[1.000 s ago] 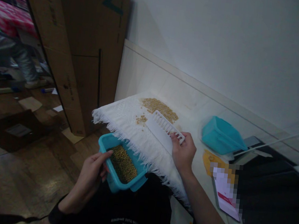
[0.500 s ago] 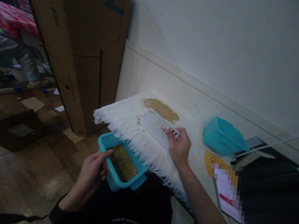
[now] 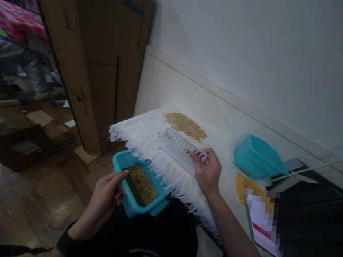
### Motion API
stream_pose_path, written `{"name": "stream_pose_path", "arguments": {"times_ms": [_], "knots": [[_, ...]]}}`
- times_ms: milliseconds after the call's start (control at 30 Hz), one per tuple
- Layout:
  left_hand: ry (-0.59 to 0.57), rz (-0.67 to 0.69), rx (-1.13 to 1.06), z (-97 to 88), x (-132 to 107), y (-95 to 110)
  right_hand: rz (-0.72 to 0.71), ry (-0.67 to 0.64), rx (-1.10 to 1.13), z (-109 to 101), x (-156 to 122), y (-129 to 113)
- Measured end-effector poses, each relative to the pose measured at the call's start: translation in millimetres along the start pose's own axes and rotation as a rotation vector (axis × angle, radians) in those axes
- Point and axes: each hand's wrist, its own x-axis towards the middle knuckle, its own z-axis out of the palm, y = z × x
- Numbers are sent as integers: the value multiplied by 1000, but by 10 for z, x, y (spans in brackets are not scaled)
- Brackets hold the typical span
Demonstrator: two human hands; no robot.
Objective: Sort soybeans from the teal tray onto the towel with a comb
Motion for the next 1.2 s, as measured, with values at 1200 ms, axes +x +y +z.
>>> {"name": "stream_pose_path", "arguments": {"times_ms": [1200], "knots": [[16, -10, -12, -36, 20, -6, -118, -137, -30, 130, 272, 14]]}}
